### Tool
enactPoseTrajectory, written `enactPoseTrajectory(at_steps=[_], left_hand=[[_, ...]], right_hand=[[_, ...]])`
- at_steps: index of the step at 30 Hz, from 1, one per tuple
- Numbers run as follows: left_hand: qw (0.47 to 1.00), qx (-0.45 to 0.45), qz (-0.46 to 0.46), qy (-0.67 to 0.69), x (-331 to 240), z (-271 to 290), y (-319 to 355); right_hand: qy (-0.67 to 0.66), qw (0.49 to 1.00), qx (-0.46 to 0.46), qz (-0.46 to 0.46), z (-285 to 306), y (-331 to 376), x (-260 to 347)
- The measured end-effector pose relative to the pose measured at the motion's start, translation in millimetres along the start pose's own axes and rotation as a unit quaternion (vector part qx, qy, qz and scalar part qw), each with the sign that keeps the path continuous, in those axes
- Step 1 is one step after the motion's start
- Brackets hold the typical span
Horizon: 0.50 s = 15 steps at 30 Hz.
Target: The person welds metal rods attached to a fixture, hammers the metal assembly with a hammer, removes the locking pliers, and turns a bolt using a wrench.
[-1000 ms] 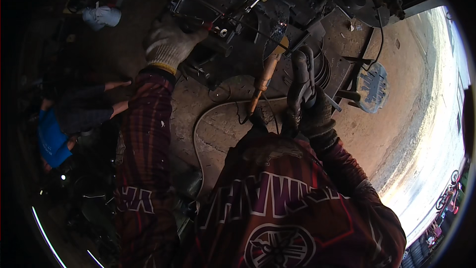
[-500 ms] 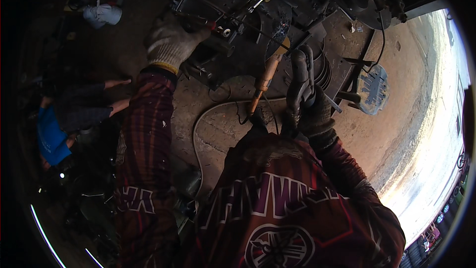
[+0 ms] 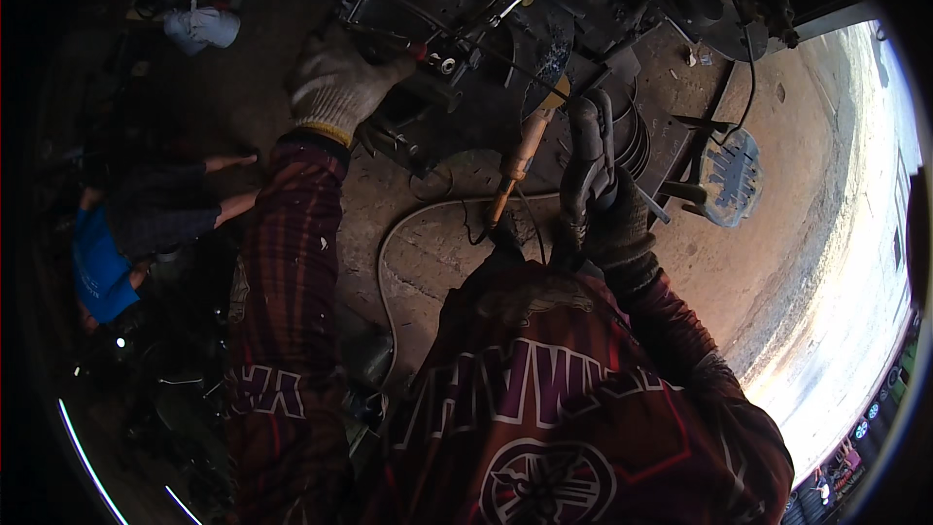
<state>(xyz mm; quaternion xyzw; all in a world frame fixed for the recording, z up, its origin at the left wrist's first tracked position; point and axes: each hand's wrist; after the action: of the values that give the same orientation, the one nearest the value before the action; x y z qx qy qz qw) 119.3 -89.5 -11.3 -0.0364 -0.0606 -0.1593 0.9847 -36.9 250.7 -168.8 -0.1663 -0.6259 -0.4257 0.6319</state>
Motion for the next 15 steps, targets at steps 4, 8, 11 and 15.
enactPoseTrajectory(at_steps=[4, 8, 11, 15], left_hand=[[0.999, 0.032, 0.007, 0.000, 1.6, 11.2, -1.0], [1.000, 0.003, -0.023, -0.008, 10.5, -0.6, -11.1], [0.999, -0.007, -0.033, -0.009, 12.6, -5.6, -13.4], [0.999, -0.008, -0.039, -0.007, 11.3, -7.8, -13.0]], right_hand=[[-0.060, 0.997, 0.044, 0.000, -1.0, 0.4, 9.6], [-0.087, 0.996, 0.020, -0.023, 0.6, 1.6, 6.6], [-0.003, 0.999, 0.025, 0.047, 4.3, 2.4, 10.0], [-0.044, 0.997, 0.034, 0.045, 3.7, 2.5, 15.3]])
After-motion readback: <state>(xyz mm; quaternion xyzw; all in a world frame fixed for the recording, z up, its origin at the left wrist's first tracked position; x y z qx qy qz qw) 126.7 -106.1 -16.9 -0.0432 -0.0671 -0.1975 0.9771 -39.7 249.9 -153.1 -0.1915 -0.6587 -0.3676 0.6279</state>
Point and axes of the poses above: each hand's wrist, its own y-axis away from the middle knuckle, its own z-axis out of the back of the hand, x = y × z, and after that the axes turned 15 degrees about -x, right-handed
